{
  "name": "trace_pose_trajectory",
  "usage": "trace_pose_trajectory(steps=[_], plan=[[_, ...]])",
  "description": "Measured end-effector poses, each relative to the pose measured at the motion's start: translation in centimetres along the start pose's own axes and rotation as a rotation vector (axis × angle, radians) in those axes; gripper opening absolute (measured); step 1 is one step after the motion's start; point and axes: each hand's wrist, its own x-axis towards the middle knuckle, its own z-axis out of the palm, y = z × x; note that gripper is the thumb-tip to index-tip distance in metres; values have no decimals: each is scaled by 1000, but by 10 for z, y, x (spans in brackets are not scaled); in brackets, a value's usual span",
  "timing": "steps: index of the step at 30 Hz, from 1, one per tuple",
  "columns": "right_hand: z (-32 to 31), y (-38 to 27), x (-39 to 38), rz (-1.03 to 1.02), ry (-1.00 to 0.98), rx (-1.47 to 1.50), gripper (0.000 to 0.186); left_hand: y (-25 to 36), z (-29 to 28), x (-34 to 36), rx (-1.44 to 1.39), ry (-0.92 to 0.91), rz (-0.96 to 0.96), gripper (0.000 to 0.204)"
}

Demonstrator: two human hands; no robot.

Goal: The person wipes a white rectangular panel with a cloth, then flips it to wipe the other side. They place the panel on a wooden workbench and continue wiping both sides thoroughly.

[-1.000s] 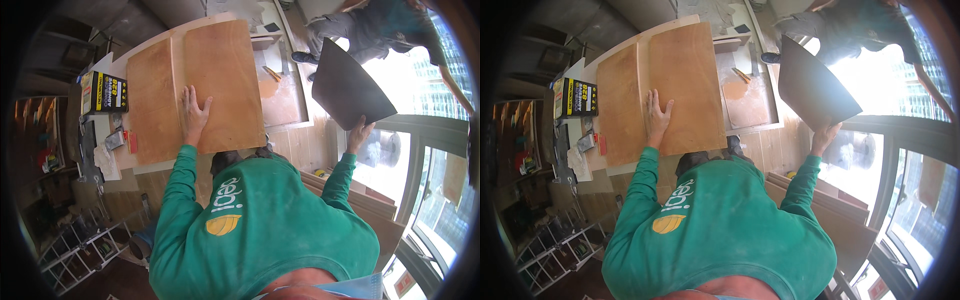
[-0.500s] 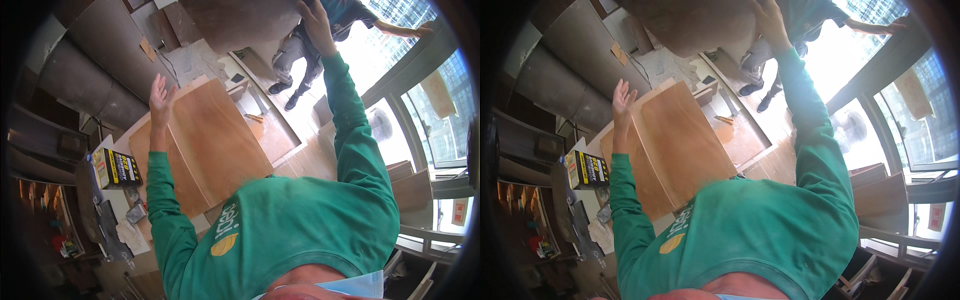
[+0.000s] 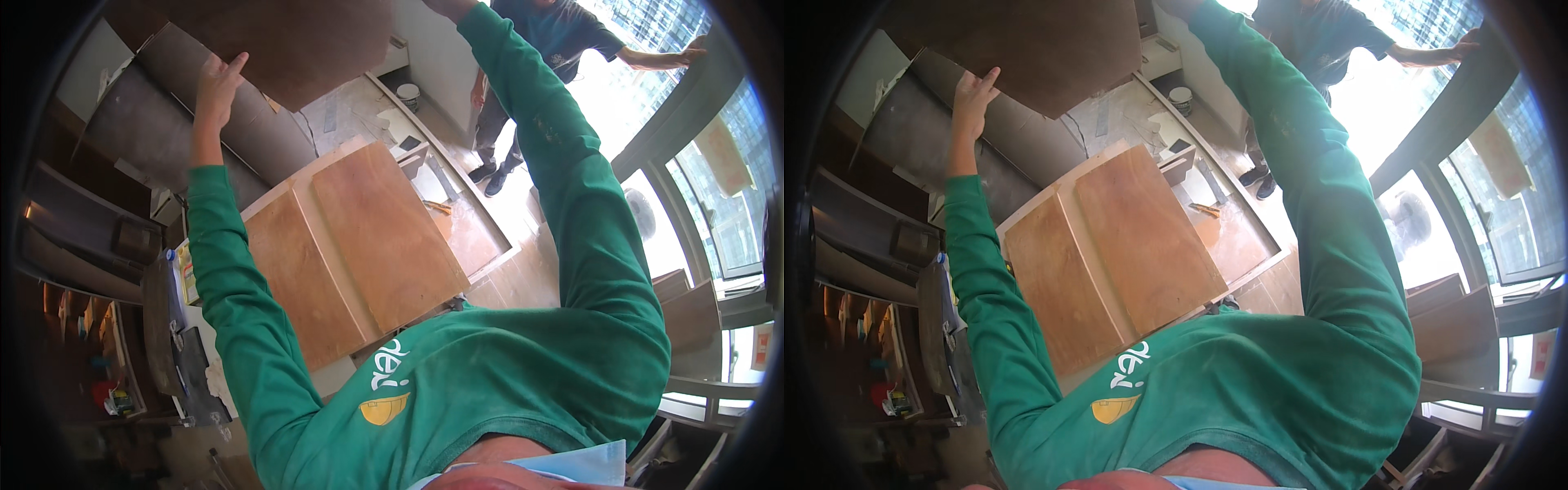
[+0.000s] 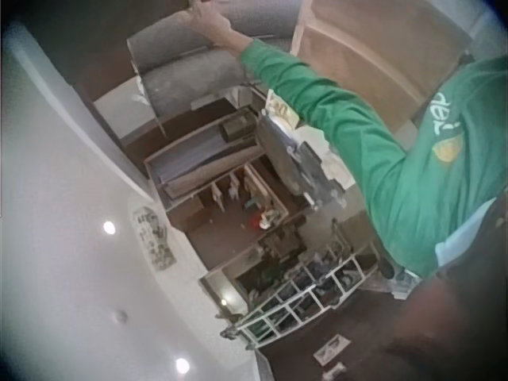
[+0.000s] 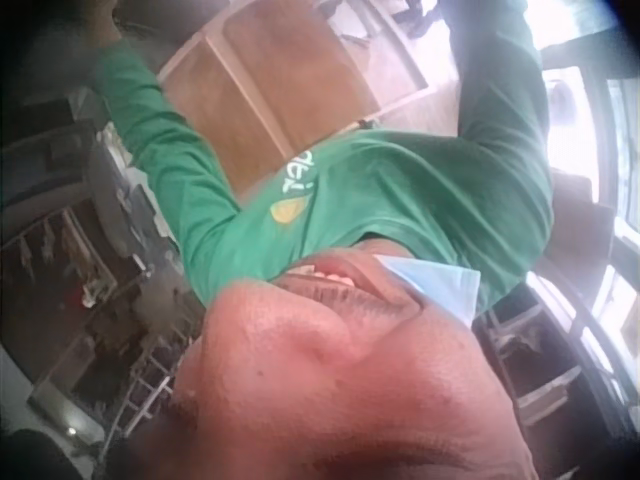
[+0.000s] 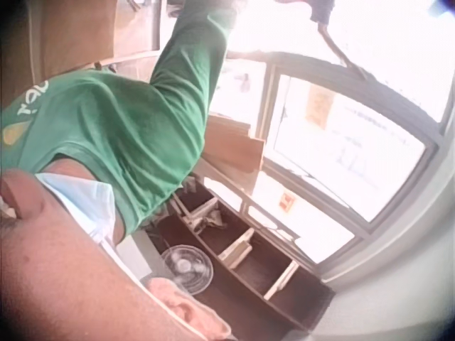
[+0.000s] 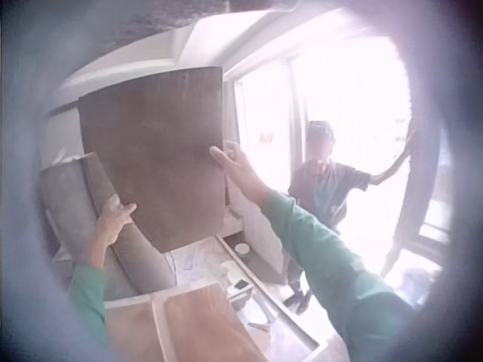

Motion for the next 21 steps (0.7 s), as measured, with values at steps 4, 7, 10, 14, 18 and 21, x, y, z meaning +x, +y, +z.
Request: trace_pose_trajectory(steps=[4,7,10,14,18,21], plan=[[9,33,-16,80,-180,61,74,16,-26,-11,-7,38,-81,31],[32,121,-34,159,-358,26,61,-19,-45,0,31,42,-156,32],[51,224,-71,245,-526,11,48,-11,2,-26,-19,26,-195,28],[104,284,-119,337,-670,-223,34,-73,-13,-27,34,-37,-207,26],[117,342,-162,444,-573,-261,36,-117,6,-25,9,-48,-249,23],[112,362,-171,473,-614,-425,39,-130,27,-27,-21,-6,-203,30]])
